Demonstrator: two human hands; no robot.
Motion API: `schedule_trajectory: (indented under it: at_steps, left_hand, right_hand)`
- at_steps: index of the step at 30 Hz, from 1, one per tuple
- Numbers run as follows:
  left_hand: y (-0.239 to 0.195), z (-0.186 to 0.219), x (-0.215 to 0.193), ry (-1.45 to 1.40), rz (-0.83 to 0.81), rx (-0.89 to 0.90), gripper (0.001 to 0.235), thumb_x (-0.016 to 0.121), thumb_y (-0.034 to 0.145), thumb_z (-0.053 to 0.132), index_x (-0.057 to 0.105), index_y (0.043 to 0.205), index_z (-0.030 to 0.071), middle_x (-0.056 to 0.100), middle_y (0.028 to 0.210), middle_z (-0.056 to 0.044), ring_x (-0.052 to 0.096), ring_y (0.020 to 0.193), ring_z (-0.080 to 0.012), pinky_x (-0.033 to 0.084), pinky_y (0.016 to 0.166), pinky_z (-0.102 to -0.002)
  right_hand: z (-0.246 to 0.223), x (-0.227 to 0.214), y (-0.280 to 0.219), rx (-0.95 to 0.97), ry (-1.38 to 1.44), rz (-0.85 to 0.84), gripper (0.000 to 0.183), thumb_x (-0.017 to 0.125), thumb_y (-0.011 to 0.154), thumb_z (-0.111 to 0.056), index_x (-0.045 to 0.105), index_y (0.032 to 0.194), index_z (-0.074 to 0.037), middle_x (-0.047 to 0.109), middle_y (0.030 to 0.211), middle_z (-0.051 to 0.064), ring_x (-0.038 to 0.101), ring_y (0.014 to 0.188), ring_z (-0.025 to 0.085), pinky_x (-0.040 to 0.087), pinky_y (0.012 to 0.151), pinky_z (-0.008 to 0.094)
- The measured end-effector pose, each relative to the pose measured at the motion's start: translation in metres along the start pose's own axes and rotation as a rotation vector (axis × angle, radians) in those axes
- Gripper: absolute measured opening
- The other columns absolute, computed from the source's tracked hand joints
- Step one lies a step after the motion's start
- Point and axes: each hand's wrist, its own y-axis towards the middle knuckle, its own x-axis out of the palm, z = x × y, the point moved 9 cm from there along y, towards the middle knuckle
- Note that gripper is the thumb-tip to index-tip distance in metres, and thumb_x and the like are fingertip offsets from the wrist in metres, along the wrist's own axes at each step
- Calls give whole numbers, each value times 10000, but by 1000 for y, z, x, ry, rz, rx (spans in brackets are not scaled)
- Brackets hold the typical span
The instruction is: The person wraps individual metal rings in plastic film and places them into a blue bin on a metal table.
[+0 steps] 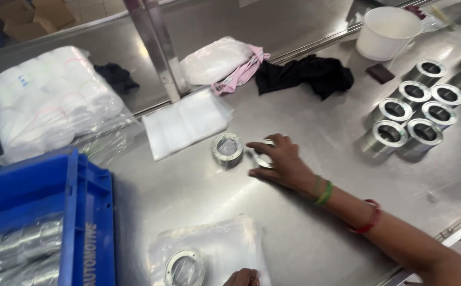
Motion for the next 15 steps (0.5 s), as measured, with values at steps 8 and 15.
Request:
schedule_trajectory:
  at_steps: [8, 15]
  left_hand:
    - [-119, 294, -179, -283, 512, -273, 381, 914, 729, 362, 759, 755, 15, 792, 649, -120, 762, 608, -140, 613, 609, -285]
    - [-128, 309, -185, -326, 457, -352, 278, 636, 934, 391, 741, 925, 134, 736, 585, -91, 743, 506, -167, 590, 536, -316]
  right_hand:
    - [-21, -35, -75, 120, 199, -198, 843, 860, 646, -617, 597, 1354, -241, 698, 1155, 122, 569, 1066, 310, 467, 907, 429]
    - [-71, 3, -127, 641, 1051, -678, 1026, 830, 518, -619, 506, 1393, -193, 774, 1133, 186, 703, 1126, 357, 538, 963, 490]
